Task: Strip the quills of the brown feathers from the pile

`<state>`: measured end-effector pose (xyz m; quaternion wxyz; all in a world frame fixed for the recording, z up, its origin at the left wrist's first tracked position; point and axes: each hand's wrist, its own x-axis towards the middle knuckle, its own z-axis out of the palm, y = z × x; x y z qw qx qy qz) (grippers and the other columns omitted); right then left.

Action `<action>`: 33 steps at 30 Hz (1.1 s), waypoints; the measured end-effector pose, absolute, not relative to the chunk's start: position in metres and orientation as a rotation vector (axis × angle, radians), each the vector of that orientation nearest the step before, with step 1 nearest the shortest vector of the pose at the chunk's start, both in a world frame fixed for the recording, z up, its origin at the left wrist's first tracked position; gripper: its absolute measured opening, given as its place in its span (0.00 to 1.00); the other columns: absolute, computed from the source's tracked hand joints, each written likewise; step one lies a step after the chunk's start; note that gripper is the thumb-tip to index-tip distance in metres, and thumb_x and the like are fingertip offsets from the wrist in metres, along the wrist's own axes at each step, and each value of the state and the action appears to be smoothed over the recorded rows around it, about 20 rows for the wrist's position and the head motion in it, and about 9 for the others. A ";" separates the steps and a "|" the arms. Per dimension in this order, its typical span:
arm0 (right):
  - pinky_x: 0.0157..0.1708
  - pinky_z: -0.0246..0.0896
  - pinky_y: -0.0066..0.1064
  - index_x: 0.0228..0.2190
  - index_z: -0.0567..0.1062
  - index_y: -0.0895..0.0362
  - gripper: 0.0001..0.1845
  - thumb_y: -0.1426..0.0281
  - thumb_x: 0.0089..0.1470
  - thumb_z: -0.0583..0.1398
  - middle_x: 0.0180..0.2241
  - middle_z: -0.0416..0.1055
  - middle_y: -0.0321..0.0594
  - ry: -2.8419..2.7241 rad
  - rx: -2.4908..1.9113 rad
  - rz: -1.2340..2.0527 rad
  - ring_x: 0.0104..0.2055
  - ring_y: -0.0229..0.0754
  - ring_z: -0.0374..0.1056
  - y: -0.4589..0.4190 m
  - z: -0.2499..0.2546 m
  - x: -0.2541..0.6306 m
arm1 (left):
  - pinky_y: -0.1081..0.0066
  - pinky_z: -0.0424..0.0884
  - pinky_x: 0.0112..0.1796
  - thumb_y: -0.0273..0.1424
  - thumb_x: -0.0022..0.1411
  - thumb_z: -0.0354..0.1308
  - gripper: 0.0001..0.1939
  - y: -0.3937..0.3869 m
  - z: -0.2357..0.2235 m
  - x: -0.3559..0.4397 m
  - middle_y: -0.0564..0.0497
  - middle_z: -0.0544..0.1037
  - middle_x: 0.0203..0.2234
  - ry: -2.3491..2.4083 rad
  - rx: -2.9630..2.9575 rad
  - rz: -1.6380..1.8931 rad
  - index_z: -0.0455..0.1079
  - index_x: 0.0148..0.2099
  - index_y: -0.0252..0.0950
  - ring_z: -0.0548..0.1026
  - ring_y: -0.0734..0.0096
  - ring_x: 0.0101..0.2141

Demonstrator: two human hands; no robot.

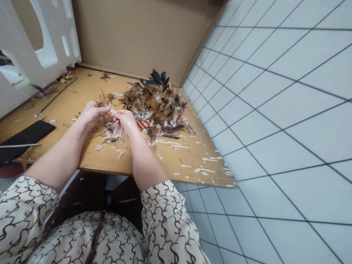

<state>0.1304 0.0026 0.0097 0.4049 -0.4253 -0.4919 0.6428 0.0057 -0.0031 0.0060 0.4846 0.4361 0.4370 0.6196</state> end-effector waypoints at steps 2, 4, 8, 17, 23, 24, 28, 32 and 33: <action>0.13 0.45 0.18 0.15 0.67 0.61 0.13 0.76 0.49 0.58 0.10 0.60 0.28 -1.237 -1.073 1.618 0.12 0.25 0.51 0.003 0.009 0.130 | 0.75 0.63 0.22 0.30 0.32 0.68 0.15 -0.004 0.007 0.006 0.54 0.69 0.14 1.069 1.058 1.502 0.66 0.22 0.32 0.67 0.78 0.17; 0.13 0.45 0.19 0.15 0.66 0.61 0.13 0.76 0.49 0.58 0.10 0.60 0.28 -1.233 -1.069 1.620 0.12 0.25 0.51 0.003 0.009 0.130 | 0.74 0.63 0.23 0.30 0.33 0.68 0.14 -0.004 0.007 0.006 0.54 0.69 0.15 1.072 1.055 1.505 0.66 0.22 0.32 0.67 0.78 0.18; 0.13 0.45 0.19 0.15 0.67 0.61 0.14 0.74 0.49 0.59 0.11 0.60 0.29 -1.233 -1.064 1.618 0.12 0.25 0.51 0.003 0.010 0.131 | 0.75 0.63 0.23 0.28 0.33 0.67 0.13 -0.003 0.006 0.006 0.54 0.69 0.15 1.069 1.047 1.539 0.66 0.22 0.32 0.66 0.78 0.18; 0.12 0.42 0.20 0.15 0.67 0.60 0.18 0.70 0.53 0.56 0.09 0.57 0.28 -1.269 -1.141 1.601 0.11 0.26 0.48 0.001 0.011 0.130 | 0.77 0.63 0.21 0.29 0.32 0.68 0.14 -0.004 0.007 0.006 0.55 0.70 0.15 1.066 1.075 1.570 0.66 0.21 0.32 0.64 0.81 0.17; 0.11 0.41 0.20 0.14 0.66 0.60 0.17 0.71 0.53 0.56 0.09 0.55 0.27 -1.271 -1.122 1.585 0.10 0.25 0.47 0.002 0.011 0.129 | 0.76 0.61 0.21 0.26 0.33 0.67 0.11 -0.006 0.010 0.007 0.55 0.69 0.14 1.087 1.068 1.545 0.67 0.21 0.31 0.64 0.80 0.17; 0.11 0.41 0.19 0.14 0.66 0.60 0.17 0.71 0.53 0.56 0.09 0.55 0.27 -1.274 -1.124 1.584 0.10 0.25 0.47 0.001 0.011 0.129 | 0.76 0.61 0.21 0.26 0.33 0.67 0.11 -0.006 0.010 0.007 0.55 0.69 0.14 1.089 1.068 1.541 0.67 0.21 0.31 0.64 0.80 0.17; 0.11 0.40 0.19 0.15 0.65 0.60 0.18 0.73 0.54 0.54 0.09 0.55 0.26 -1.276 -1.144 1.570 0.09 0.25 0.46 0.000 0.013 0.128 | 0.76 0.62 0.22 0.27 0.34 0.67 0.11 -0.004 0.007 0.006 0.55 0.70 0.15 1.078 1.103 1.528 0.67 0.22 0.31 0.64 0.81 0.17; 0.11 0.40 0.19 0.14 0.65 0.60 0.18 0.73 0.55 0.53 0.08 0.54 0.26 -1.293 -1.142 1.549 0.09 0.25 0.46 0.000 0.012 0.128 | 0.77 0.62 0.22 0.28 0.34 0.66 0.10 -0.002 0.004 0.005 0.56 0.70 0.15 1.057 1.139 1.540 0.68 0.22 0.31 0.64 0.81 0.17; 0.11 0.40 0.19 0.15 0.65 0.60 0.18 0.73 0.54 0.54 0.09 0.55 0.26 -1.297 -1.140 1.545 0.09 0.24 0.46 0.000 0.012 0.128 | 0.77 0.62 0.22 0.27 0.34 0.65 0.10 -0.001 0.004 0.005 0.56 0.70 0.15 1.056 1.144 1.542 0.68 0.22 0.32 0.64 0.81 0.17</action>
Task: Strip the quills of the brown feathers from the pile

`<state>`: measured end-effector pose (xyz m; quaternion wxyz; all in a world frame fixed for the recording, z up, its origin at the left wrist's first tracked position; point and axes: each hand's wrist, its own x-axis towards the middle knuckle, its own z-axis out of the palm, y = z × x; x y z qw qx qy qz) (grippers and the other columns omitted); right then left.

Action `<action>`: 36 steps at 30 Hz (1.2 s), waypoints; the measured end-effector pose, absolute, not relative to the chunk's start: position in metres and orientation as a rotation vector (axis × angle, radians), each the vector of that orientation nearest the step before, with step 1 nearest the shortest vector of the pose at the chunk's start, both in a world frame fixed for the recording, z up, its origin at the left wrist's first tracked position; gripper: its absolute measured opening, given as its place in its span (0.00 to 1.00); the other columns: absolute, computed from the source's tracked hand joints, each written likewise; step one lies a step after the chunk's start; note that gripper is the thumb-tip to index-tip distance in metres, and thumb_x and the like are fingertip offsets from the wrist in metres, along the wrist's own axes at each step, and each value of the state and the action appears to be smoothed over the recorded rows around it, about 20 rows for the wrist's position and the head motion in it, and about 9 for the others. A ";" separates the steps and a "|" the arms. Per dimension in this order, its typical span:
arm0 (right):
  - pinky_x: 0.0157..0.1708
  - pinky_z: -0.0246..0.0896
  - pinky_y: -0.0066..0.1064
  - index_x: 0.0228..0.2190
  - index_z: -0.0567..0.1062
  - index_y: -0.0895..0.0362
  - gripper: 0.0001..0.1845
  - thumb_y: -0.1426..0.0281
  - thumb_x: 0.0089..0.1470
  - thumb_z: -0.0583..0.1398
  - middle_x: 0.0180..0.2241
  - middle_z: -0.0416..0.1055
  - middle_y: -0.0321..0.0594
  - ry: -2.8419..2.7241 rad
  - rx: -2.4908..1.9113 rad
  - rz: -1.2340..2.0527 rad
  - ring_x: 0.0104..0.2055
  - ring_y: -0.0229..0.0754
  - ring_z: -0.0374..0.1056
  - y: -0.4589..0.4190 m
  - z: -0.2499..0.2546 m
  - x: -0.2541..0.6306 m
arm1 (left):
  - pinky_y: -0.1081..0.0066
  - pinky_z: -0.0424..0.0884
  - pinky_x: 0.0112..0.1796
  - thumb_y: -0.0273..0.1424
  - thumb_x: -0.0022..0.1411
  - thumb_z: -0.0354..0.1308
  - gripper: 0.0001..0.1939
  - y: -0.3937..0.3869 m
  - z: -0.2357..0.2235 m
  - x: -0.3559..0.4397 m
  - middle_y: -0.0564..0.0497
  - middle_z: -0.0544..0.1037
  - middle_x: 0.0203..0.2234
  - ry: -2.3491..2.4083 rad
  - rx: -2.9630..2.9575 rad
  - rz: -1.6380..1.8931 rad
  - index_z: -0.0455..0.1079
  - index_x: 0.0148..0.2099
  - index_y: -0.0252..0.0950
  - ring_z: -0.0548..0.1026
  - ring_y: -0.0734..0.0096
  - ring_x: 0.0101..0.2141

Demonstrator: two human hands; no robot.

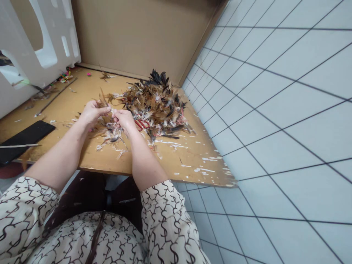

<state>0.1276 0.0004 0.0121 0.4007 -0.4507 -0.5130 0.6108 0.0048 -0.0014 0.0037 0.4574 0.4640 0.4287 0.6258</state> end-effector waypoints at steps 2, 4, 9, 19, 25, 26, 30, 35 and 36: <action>0.11 0.40 0.19 0.15 0.65 0.60 0.18 0.72 0.54 0.54 0.09 0.55 0.26 -1.303 -1.134 1.539 0.09 0.25 0.46 0.001 0.011 0.127 | 0.77 0.62 0.22 0.27 0.34 0.65 0.10 -0.002 0.004 0.005 0.56 0.70 0.15 1.062 1.147 1.542 0.68 0.22 0.32 0.64 0.81 0.17; 0.11 0.40 0.20 0.15 0.65 0.60 0.18 0.72 0.54 0.53 0.09 0.55 0.26 -1.314 -1.129 1.534 0.10 0.25 0.46 0.002 0.010 0.127 | 0.77 0.62 0.22 0.27 0.34 0.65 0.10 -0.002 0.005 0.005 0.56 0.69 0.15 1.075 1.145 1.534 0.68 0.22 0.31 0.64 0.81 0.17; 0.15 0.44 0.21 0.15 0.65 0.60 0.16 0.72 0.52 0.55 0.12 0.59 0.28 -1.314 -1.147 1.397 0.13 0.26 0.49 0.008 0.004 0.127 | 0.77 0.62 0.23 0.27 0.35 0.65 0.10 -0.003 0.005 0.004 0.56 0.69 0.15 1.093 1.172 1.518 0.68 0.23 0.31 0.64 0.81 0.18; 0.30 0.56 0.26 0.21 0.74 0.60 0.05 0.72 0.43 0.59 0.21 0.70 0.33 -1.692 -0.945 1.000 0.25 0.32 0.60 0.014 -0.005 0.130 | 0.76 0.61 0.23 0.30 0.34 0.66 0.12 -0.005 0.007 0.005 0.55 0.69 0.15 1.162 1.212 1.473 0.68 0.22 0.31 0.63 0.81 0.18; 0.28 0.54 0.26 0.20 0.75 0.61 0.07 0.72 0.43 0.57 0.19 0.68 0.33 -1.800 -1.029 0.843 0.23 0.32 0.59 0.017 -0.008 0.131 | 0.77 0.60 0.21 0.27 0.34 0.66 0.10 -0.008 0.011 0.007 0.56 0.68 0.13 1.178 1.227 1.460 0.67 0.21 0.31 0.62 0.81 0.16; 0.28 0.53 0.26 0.19 0.74 0.61 0.07 0.72 0.43 0.57 0.18 0.68 0.33 -1.803 -1.041 0.840 0.23 0.32 0.59 0.017 -0.009 0.130 | 0.77 0.59 0.21 0.27 0.34 0.66 0.10 -0.008 0.011 0.008 0.57 0.68 0.13 1.178 1.231 1.458 0.68 0.21 0.31 0.62 0.81 0.16; 0.27 0.52 0.26 0.17 0.72 0.60 0.06 0.73 0.41 0.57 0.16 0.64 0.30 -1.764 -1.086 0.892 0.22 0.31 0.56 0.019 -0.012 0.129 | 0.77 0.60 0.22 0.29 0.34 0.66 0.11 -0.004 0.006 0.008 0.57 0.67 0.12 1.161 1.257 1.463 0.68 0.22 0.32 0.62 0.81 0.17; 0.28 0.53 0.25 0.15 0.70 0.59 0.06 0.74 0.39 0.59 0.15 0.63 0.29 -1.574 -1.068 1.123 0.22 0.30 0.56 0.016 -0.008 0.129 | 0.77 0.60 0.22 0.27 0.33 0.67 0.13 -0.001 0.004 0.006 0.58 0.68 0.13 1.090 1.146 1.497 0.67 0.24 0.32 0.63 0.81 0.17; 0.27 0.53 0.25 0.15 0.70 0.59 0.05 0.74 0.39 0.59 0.16 0.63 0.29 -1.515 -1.058 1.194 0.22 0.30 0.57 0.015 -0.006 0.129 | 0.77 0.61 0.22 0.27 0.33 0.67 0.14 -0.001 0.004 0.006 0.58 0.68 0.13 1.070 1.107 1.499 0.67 0.24 0.32 0.64 0.81 0.17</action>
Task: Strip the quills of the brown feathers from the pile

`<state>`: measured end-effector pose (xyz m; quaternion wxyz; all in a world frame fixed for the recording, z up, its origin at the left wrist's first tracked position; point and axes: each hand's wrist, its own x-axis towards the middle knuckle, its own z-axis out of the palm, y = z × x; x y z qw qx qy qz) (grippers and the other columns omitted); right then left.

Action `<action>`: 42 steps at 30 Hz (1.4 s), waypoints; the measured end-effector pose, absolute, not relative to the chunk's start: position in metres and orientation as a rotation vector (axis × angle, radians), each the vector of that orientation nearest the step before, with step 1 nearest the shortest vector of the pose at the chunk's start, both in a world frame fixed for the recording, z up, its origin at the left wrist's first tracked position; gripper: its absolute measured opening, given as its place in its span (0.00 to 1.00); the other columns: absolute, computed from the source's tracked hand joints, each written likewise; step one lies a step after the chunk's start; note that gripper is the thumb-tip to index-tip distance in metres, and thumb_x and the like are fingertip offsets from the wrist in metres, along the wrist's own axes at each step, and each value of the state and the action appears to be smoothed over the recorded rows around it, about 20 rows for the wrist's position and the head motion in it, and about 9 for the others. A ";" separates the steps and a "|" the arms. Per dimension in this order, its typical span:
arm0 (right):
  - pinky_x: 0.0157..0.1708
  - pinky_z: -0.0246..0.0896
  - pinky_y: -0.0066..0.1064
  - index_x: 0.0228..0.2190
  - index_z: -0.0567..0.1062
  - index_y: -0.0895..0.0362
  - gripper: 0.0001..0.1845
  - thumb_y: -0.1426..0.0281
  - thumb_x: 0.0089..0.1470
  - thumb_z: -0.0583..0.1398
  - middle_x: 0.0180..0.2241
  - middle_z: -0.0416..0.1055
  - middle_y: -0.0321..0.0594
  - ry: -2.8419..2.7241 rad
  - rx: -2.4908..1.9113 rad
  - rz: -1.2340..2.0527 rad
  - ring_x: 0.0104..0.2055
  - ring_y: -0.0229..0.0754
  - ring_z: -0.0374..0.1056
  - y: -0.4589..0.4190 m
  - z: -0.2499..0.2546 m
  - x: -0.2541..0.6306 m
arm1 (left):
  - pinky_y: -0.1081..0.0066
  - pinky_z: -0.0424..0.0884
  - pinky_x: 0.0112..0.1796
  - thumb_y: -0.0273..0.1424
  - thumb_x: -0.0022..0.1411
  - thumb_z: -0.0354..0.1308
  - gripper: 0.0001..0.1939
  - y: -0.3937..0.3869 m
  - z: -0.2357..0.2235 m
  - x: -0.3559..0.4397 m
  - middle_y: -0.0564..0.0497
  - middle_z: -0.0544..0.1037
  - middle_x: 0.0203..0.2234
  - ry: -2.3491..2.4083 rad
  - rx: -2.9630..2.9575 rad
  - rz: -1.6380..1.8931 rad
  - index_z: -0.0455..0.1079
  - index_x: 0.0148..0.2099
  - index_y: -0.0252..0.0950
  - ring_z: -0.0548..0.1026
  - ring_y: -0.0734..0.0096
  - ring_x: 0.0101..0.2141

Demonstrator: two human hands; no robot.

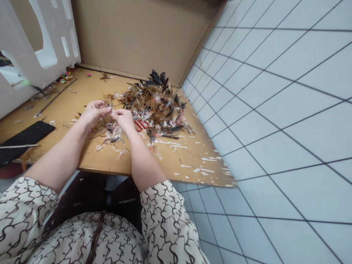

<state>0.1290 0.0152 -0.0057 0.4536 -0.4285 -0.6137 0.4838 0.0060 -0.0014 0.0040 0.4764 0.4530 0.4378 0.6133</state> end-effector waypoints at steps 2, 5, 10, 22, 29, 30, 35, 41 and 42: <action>0.25 0.52 0.24 0.16 0.70 0.59 0.05 0.74 0.40 0.59 0.15 0.64 0.30 -1.401 -1.040 1.337 0.20 0.29 0.56 0.013 -0.001 0.130 | 0.77 0.62 0.22 0.27 0.32 0.67 0.14 -0.002 0.005 0.005 0.57 0.70 0.15 1.029 1.043 1.477 0.67 0.25 0.32 0.66 0.80 0.17; 0.22 0.49 0.22 0.16 0.70 0.60 0.05 0.74 0.39 0.60 0.15 0.64 0.30 -1.271 -0.998 1.505 0.18 0.28 0.55 0.011 0.003 0.132 | 0.76 0.63 0.23 0.27 0.32 0.68 0.14 -0.004 0.005 0.006 0.55 0.72 0.16 0.977 0.996 1.415 0.69 0.25 0.31 0.68 0.79 0.18; 0.21 0.50 0.21 0.15 0.68 0.60 0.07 0.75 0.38 0.62 0.15 0.64 0.30 -1.213 -0.936 1.639 0.18 0.27 0.55 0.010 0.003 0.132 | 0.76 0.63 0.23 0.25 0.34 0.67 0.10 -0.005 0.005 0.009 0.55 0.72 0.15 0.943 0.953 1.384 0.69 0.22 0.31 0.69 0.78 0.18; 0.21 0.49 0.22 0.16 0.68 0.60 0.12 0.68 0.35 0.66 0.15 0.65 0.30 -1.341 -0.845 1.652 0.18 0.27 0.56 0.010 -0.002 0.131 | 0.77 0.65 0.23 0.21 0.35 0.65 0.08 -0.010 0.010 0.009 0.55 0.70 0.13 0.852 0.866 1.302 0.69 0.18 0.31 0.68 0.80 0.17; 0.27 0.58 0.24 0.24 0.70 0.58 0.16 0.67 0.30 0.68 0.22 0.68 0.29 -1.228 -0.809 1.485 0.24 0.29 0.62 0.013 -0.002 0.132 | 0.79 0.64 0.21 0.19 0.36 0.65 0.08 -0.007 0.009 0.008 0.56 0.69 0.12 0.899 0.874 1.330 0.68 0.17 0.31 0.66 0.82 0.16; 0.28 0.59 0.24 0.24 0.70 0.58 0.17 0.66 0.29 0.69 0.22 0.69 0.29 -1.237 -0.790 1.496 0.24 0.30 0.62 0.013 -0.002 0.132 | 0.79 0.65 0.22 0.19 0.38 0.64 0.07 -0.007 0.008 0.008 0.55 0.69 0.12 0.899 0.896 1.303 0.68 0.18 0.30 0.67 0.82 0.16; 0.25 0.60 0.25 0.20 0.67 0.57 0.19 0.62 0.29 0.69 0.16 0.65 0.28 -1.311 -0.712 1.557 0.20 0.30 0.61 0.014 -0.002 0.135 | 0.78 0.67 0.22 0.19 0.42 0.62 0.06 -0.009 0.008 0.007 0.52 0.72 0.14 0.878 0.972 1.191 0.68 0.20 0.29 0.69 0.80 0.16; 0.23 0.59 0.24 0.18 0.64 0.58 0.19 0.65 0.30 0.69 0.16 0.64 0.27 -1.256 -0.782 1.565 0.18 0.29 0.60 0.017 -0.003 0.134 | 0.78 0.66 0.21 0.20 0.42 0.63 0.06 -0.011 0.008 0.007 0.52 0.71 0.14 0.870 0.989 1.139 0.69 0.19 0.29 0.68 0.81 0.16; 0.23 0.59 0.24 0.18 0.64 0.58 0.19 0.66 0.30 0.69 0.16 0.64 0.27 -1.235 -0.796 1.557 0.18 0.28 0.60 0.018 -0.004 0.134 | 0.78 0.66 0.21 0.20 0.42 0.63 0.05 -0.011 0.008 0.008 0.52 0.71 0.14 0.874 0.979 1.146 0.69 0.19 0.29 0.68 0.81 0.16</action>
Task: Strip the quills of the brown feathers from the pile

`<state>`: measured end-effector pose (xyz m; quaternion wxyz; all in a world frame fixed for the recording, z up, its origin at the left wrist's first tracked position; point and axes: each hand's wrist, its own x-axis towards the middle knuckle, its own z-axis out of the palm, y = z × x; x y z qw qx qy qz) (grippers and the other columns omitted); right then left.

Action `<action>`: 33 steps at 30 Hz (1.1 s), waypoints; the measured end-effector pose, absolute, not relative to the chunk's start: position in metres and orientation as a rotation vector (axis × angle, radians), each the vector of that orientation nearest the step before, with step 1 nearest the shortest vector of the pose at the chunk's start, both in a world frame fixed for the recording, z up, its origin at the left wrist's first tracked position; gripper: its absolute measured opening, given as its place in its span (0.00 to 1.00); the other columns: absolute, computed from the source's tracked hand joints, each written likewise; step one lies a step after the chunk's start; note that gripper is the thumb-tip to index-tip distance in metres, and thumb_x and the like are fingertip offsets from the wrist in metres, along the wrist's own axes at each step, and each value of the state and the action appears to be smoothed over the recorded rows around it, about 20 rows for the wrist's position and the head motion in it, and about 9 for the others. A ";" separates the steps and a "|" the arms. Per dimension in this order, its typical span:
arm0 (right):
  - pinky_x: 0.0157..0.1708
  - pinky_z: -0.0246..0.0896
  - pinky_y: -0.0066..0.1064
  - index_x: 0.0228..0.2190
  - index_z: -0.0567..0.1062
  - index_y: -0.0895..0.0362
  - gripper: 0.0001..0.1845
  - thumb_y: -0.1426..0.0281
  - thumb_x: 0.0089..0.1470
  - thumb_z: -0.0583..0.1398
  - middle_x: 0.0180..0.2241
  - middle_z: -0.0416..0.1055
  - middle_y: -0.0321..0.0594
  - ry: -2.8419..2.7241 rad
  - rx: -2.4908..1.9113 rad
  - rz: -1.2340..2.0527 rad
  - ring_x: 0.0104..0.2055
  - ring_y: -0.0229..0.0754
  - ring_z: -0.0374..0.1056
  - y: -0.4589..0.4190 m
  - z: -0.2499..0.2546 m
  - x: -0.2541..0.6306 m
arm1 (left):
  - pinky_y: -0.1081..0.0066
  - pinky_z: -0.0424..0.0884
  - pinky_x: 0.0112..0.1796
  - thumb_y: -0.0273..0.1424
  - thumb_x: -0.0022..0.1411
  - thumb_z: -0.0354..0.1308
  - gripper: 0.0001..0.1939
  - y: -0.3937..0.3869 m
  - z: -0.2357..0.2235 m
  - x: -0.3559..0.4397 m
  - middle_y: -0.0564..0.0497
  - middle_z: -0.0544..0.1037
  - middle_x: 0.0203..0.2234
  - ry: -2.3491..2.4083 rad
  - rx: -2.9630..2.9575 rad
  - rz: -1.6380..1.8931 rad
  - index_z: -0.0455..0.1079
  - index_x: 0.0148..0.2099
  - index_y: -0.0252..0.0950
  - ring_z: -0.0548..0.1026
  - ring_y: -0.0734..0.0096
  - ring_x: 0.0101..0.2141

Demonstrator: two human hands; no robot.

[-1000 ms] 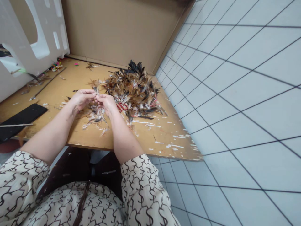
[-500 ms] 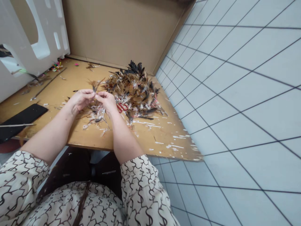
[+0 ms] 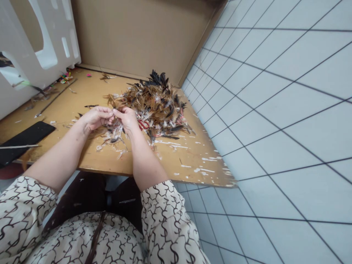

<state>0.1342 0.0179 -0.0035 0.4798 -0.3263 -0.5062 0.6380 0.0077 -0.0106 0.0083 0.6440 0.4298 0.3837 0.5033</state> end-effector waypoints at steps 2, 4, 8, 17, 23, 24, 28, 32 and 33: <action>0.23 0.59 0.24 0.18 0.64 0.58 0.17 0.67 0.31 0.69 0.16 0.64 0.27 -1.201 -0.807 1.530 0.18 0.28 0.60 0.018 -0.003 0.133 | 0.78 0.66 0.21 0.20 0.42 0.62 0.05 -0.010 0.008 0.008 0.52 0.71 0.14 0.883 0.951 1.164 0.70 0.20 0.29 0.68 0.81 0.16; 0.24 0.58 0.23 0.17 0.65 0.58 0.15 0.69 0.32 0.68 0.16 0.64 0.27 -1.177 -0.807 1.493 0.19 0.28 0.60 0.018 -0.002 0.132 | 0.78 0.66 0.21 0.19 0.42 0.62 0.04 -0.010 0.008 0.009 0.52 0.72 0.14 0.891 0.925 1.178 0.71 0.20 0.29 0.67 0.81 0.16; 0.25 0.59 0.23 0.18 0.66 0.58 0.12 0.72 0.35 0.65 0.16 0.64 0.28 -1.158 -0.841 1.425 0.20 0.28 0.60 0.015 0.000 0.129 | 0.78 0.66 0.21 0.20 0.41 0.64 0.04 -0.010 0.008 0.009 0.51 0.72 0.14 0.902 0.903 1.176 0.71 0.20 0.29 0.67 0.81 0.16; 0.27 0.58 0.24 0.19 0.67 0.58 0.10 0.71 0.36 0.65 0.19 0.64 0.28 -1.198 -0.816 1.387 0.23 0.29 0.60 0.018 -0.004 0.130 | 0.77 0.69 0.23 0.18 0.45 0.61 0.06 -0.010 0.009 0.010 0.50 0.73 0.16 0.936 0.907 1.122 0.70 0.20 0.28 0.70 0.79 0.17; 0.26 0.58 0.24 0.18 0.66 0.58 0.10 0.72 0.36 0.65 0.18 0.64 0.28 -1.187 -0.779 1.409 0.22 0.29 0.59 0.017 -0.003 0.130 | 0.77 0.71 0.24 0.18 0.45 0.61 0.04 -0.010 0.009 0.010 0.48 0.75 0.18 0.907 0.892 1.131 0.71 0.22 0.28 0.73 0.78 0.19; 0.26 0.58 0.24 0.18 0.66 0.58 0.10 0.72 0.36 0.65 0.18 0.64 0.28 -1.183 -0.773 1.412 0.22 0.29 0.59 0.017 -0.003 0.130 | 0.77 0.70 0.24 0.18 0.45 0.61 0.04 -0.010 0.009 0.010 0.48 0.75 0.18 0.902 0.894 1.131 0.71 0.22 0.28 0.72 0.78 0.19; 0.25 0.58 0.23 0.18 0.67 0.58 0.11 0.71 0.35 0.66 0.17 0.64 0.28 -1.171 -0.765 1.437 0.21 0.28 0.59 0.017 -0.003 0.130 | 0.79 0.67 0.21 0.18 0.44 0.61 0.05 -0.011 0.009 0.010 0.51 0.72 0.15 0.877 0.915 1.131 0.70 0.20 0.28 0.68 0.81 0.16; 0.22 0.56 0.22 0.18 0.66 0.58 0.12 0.71 0.34 0.67 0.16 0.64 0.27 -1.152 -0.746 1.470 0.19 0.27 0.59 0.017 -0.004 0.130 | 0.79 0.66 0.20 0.19 0.42 0.62 0.05 -0.010 0.008 0.009 0.52 0.71 0.14 0.889 0.919 1.146 0.70 0.20 0.29 0.67 0.82 0.15; 0.21 0.56 0.22 0.18 0.66 0.58 0.13 0.71 0.34 0.67 0.16 0.65 0.27 -1.149 -0.740 1.476 0.19 0.27 0.59 0.018 -0.004 0.130 | 0.79 0.66 0.20 0.19 0.42 0.62 0.05 -0.010 0.008 0.009 0.52 0.71 0.14 0.895 0.918 1.151 0.70 0.20 0.29 0.66 0.82 0.15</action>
